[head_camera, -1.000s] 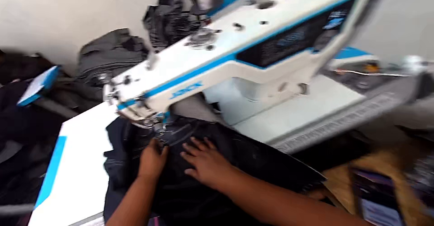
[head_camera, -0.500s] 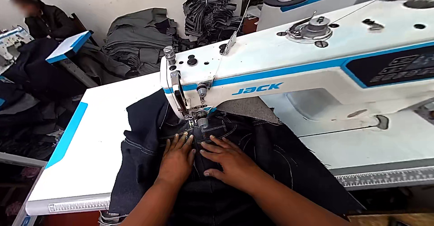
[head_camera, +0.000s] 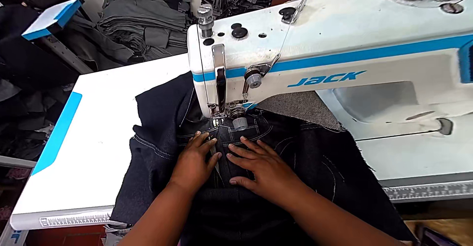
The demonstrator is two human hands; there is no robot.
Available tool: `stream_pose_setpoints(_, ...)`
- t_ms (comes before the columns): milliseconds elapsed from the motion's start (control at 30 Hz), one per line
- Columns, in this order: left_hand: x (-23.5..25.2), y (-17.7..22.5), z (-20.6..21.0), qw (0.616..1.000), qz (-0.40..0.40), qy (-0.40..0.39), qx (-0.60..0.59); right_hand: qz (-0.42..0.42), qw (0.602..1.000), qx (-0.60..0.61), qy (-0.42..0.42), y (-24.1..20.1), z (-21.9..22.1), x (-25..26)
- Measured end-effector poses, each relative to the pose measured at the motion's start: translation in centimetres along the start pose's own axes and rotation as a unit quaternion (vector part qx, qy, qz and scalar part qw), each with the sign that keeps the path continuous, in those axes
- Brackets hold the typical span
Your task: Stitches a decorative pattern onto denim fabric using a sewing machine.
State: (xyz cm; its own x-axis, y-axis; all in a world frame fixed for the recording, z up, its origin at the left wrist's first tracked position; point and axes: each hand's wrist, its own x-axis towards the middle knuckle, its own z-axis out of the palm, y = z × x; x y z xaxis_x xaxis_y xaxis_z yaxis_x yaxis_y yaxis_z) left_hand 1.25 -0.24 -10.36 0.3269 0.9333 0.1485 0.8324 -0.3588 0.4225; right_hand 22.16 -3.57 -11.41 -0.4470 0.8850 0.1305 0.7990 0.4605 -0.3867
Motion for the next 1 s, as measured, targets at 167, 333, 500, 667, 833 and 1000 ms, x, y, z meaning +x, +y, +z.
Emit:
stream_pose_setpoints(167, 0.7, -0.7, 0.1, 1.000, 0.019, 0.004, 0.001, 0.001, 1.000, -0.003, -0.001, 0.1, -0.2, 0.8)
stream_pose_setpoints(333, 1.4, -1.2, -0.2, 1.000, 0.024, -0.012, -0.005, 0.009, 1.000, 0.005, -0.006, 0.0, -0.4, 1.6)
stream_pose_setpoints(500, 2.4, -1.4, -0.5, 0.999, 0.009, -0.039, -0.003, 0.014, 1.000, 0.007, -0.006, 0.5, -0.4, 2.4)
stream_pose_setpoints(667, 4.1, -2.1, -1.2, 0.997, -0.001, -0.074, -0.010, 0.021, 1.000, 0.001, -0.008, 1.0, -0.5, 3.6)
stream_pose_setpoints(833, 5.3, -2.5, -1.7, 0.997, 0.005, -0.082, -0.005, 0.025, 1.000, -0.003, -0.005, 1.0, -0.7, 4.5)
stream_pose_setpoints(1000, 6.8, -2.7, -2.1, 0.995, 0.000, -0.101, 0.014, 0.032, 0.999, 0.012, -0.001, 1.4, -1.0, 5.9)
